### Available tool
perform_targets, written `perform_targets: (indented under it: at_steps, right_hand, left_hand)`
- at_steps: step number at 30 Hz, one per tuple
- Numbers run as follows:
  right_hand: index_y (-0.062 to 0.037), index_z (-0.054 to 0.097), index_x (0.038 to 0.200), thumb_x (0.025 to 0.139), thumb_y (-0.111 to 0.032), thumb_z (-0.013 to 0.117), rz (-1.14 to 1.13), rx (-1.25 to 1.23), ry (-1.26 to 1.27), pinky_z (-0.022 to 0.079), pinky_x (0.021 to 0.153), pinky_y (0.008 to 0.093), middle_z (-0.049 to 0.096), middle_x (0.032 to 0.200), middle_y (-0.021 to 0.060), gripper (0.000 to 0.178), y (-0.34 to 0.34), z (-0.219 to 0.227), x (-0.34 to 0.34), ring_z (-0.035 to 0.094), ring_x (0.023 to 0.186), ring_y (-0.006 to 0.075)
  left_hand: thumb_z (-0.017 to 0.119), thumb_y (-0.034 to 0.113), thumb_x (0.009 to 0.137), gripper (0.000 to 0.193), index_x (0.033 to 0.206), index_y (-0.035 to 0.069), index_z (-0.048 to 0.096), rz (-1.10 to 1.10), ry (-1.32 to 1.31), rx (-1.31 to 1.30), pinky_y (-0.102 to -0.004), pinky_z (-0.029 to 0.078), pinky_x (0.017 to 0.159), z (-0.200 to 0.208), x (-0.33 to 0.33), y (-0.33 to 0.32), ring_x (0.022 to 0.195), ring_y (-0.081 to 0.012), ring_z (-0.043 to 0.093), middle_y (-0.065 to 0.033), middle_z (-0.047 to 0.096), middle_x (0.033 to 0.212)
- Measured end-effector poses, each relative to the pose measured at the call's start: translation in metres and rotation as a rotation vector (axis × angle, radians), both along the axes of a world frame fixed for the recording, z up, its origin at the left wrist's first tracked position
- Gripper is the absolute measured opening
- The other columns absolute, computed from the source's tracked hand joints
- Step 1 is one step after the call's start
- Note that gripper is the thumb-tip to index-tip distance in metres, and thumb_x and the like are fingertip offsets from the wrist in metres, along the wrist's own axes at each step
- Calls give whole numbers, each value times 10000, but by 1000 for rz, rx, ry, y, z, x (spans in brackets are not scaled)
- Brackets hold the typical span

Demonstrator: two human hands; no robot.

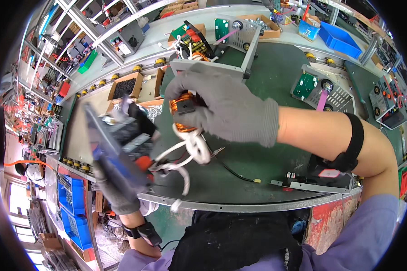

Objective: Assembling the internal components and housing of an electronic device on a production line.

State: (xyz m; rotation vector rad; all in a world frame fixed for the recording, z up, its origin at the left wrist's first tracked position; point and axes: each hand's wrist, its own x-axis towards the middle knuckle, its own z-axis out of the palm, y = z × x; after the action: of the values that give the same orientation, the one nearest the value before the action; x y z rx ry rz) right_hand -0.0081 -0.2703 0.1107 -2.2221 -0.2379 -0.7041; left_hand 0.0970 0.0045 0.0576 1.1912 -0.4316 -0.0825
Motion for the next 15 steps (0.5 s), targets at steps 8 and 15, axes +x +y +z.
perform_targets:
  at_steps: [8, 15]
  right_hand:
    - [-51, 588, 1135, 965, -203, 442, 313, -467, -131, 510, 808, 416, 664, 912, 143, 271, 61, -63, 4, 649, 873, 300]
    - [-97, 548, 1262, 912, -252, 518, 5, -379, 1021, 506, 835, 466, 659, 1009, 177, 384, -69, -4, -141, 633, 937, 374]
  left_hand:
    - [633, 458, 873, 718, 1368, -26, 445, -383, 197, 16, -393, 417, 1046, 52, -15, -44, 1203, -278, 529, -152, 527, 1337]
    - [653, 383, 853, 658, 1337, -21, 466, -767, 515, 15, -393, 487, 976, 66, -39, -117, 1085, -263, 608, -162, 586, 1244]
